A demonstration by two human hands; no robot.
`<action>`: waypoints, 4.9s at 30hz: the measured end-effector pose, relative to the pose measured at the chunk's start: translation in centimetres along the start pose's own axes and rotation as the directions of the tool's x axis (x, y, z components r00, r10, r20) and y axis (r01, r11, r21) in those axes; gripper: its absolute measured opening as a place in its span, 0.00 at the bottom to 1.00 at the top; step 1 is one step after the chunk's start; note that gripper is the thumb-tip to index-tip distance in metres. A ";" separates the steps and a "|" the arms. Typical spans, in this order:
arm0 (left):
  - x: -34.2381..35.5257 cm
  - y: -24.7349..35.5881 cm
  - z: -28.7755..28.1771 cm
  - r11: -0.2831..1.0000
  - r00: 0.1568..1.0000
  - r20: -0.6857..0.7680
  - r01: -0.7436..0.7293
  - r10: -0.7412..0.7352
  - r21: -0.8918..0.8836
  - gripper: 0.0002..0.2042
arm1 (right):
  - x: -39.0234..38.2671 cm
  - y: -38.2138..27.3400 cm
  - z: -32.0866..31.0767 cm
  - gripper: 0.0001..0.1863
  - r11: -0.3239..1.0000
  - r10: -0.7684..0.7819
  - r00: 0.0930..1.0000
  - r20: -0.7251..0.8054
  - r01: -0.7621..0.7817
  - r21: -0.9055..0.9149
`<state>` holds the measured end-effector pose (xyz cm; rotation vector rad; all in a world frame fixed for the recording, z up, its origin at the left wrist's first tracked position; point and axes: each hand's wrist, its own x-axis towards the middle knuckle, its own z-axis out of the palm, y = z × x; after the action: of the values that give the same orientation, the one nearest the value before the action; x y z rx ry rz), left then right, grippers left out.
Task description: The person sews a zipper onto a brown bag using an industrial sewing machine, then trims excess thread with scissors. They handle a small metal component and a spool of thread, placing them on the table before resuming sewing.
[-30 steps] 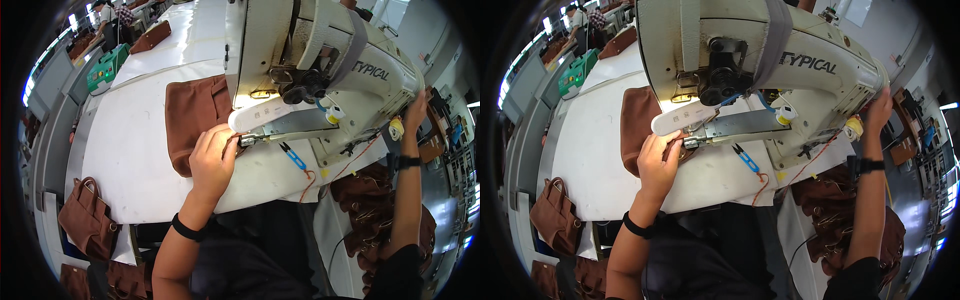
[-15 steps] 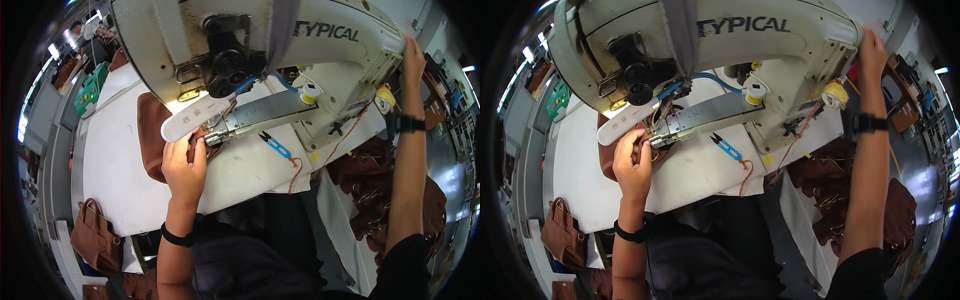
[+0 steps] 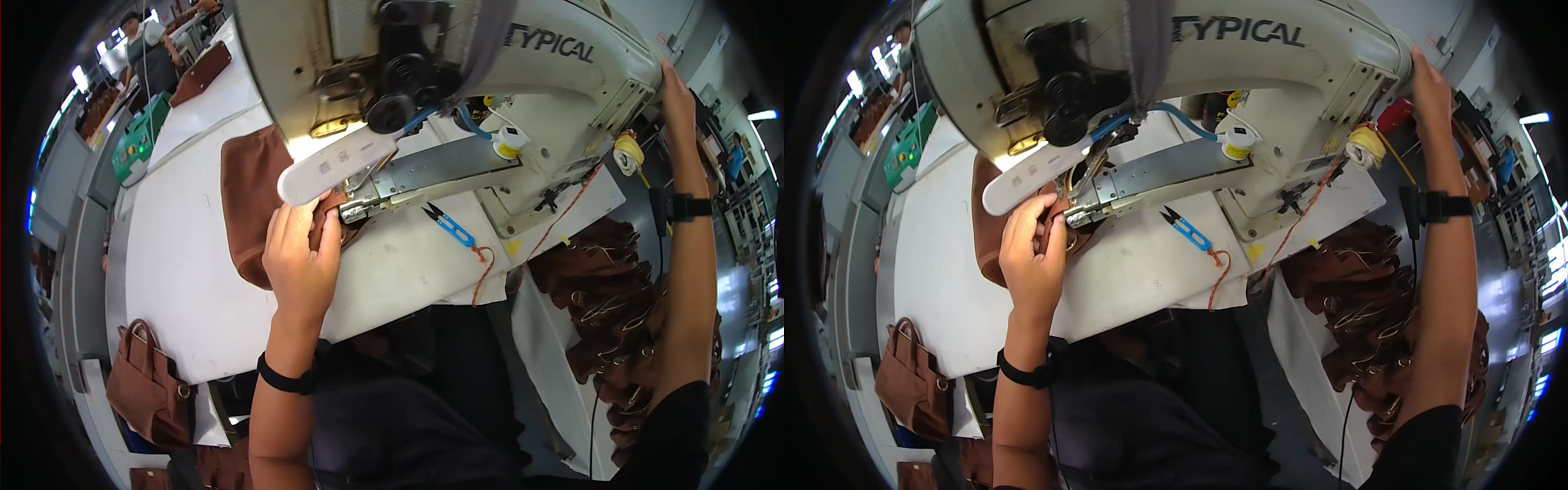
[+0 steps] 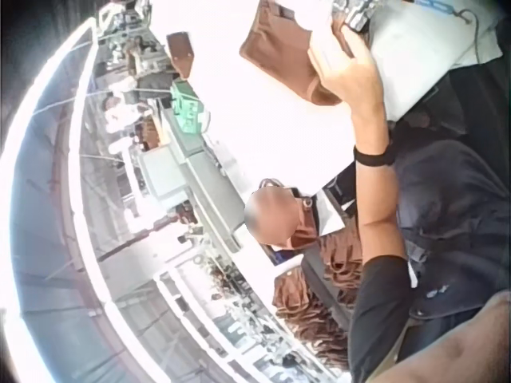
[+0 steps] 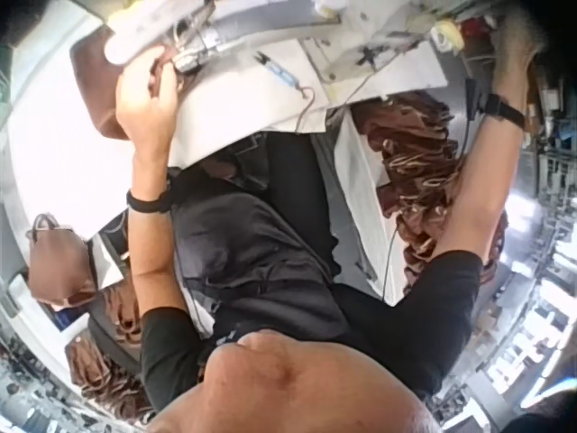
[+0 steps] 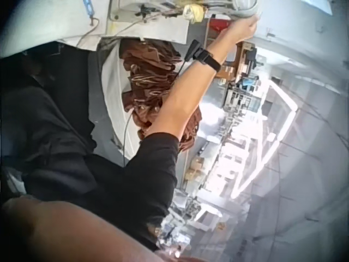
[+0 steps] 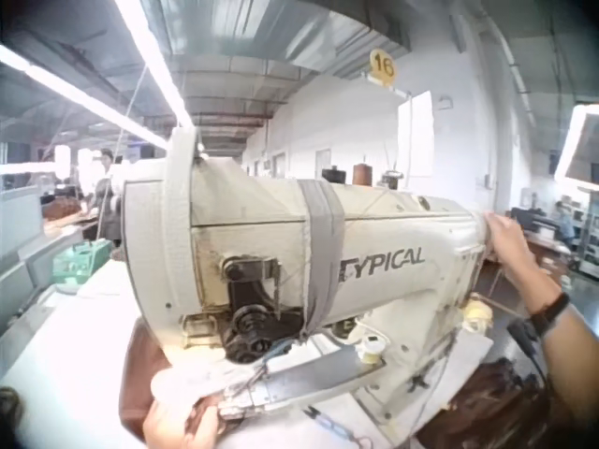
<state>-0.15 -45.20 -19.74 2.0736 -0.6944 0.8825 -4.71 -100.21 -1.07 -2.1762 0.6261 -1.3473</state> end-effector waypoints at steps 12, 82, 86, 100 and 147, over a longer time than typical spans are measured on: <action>-0.2 -0.1 -0.2 0.997 0.999 0.027 0.033 -0.035 0.068 0.15 | -33.2 -19.3 10.6 0.21 0.528 -0.128 0.489 0.863 -0.703 0.476; -7.5 -6.0 -15.2 0.924 0.857 0.466 0.032 -0.221 0.380 0.19 | -43.6 -21.5 18.7 0.18 0.716 -0.132 0.546 0.827 -0.525 0.461; -7.8 -6.0 -15.0 0.925 0.858 0.455 0.061 -0.240 0.375 0.18 | -43.3 -22.0 18.6 0.16 0.681 -0.102 0.503 0.858 -0.593 0.429; 0.4 -2.3 -5.9 0.988 0.899 0.418 0.155 -0.132 -0.020 0.33 | -38.3 -8.5 15.7 0.14 0.924 -0.382 0.775 0.503 0.308 0.228; -4.1 -3.6 -0.4 0.974 0.903 0.419 0.171 -0.094 -0.149 0.21 | -38.9 -8.1 15.9 0.13 0.904 -0.427 0.768 0.478 0.381 0.194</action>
<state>-0.22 -42.08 -24.24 2.1270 -0.8059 0.2895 -5.05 -67.31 -28.40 -2.5399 -0.1197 -0.8765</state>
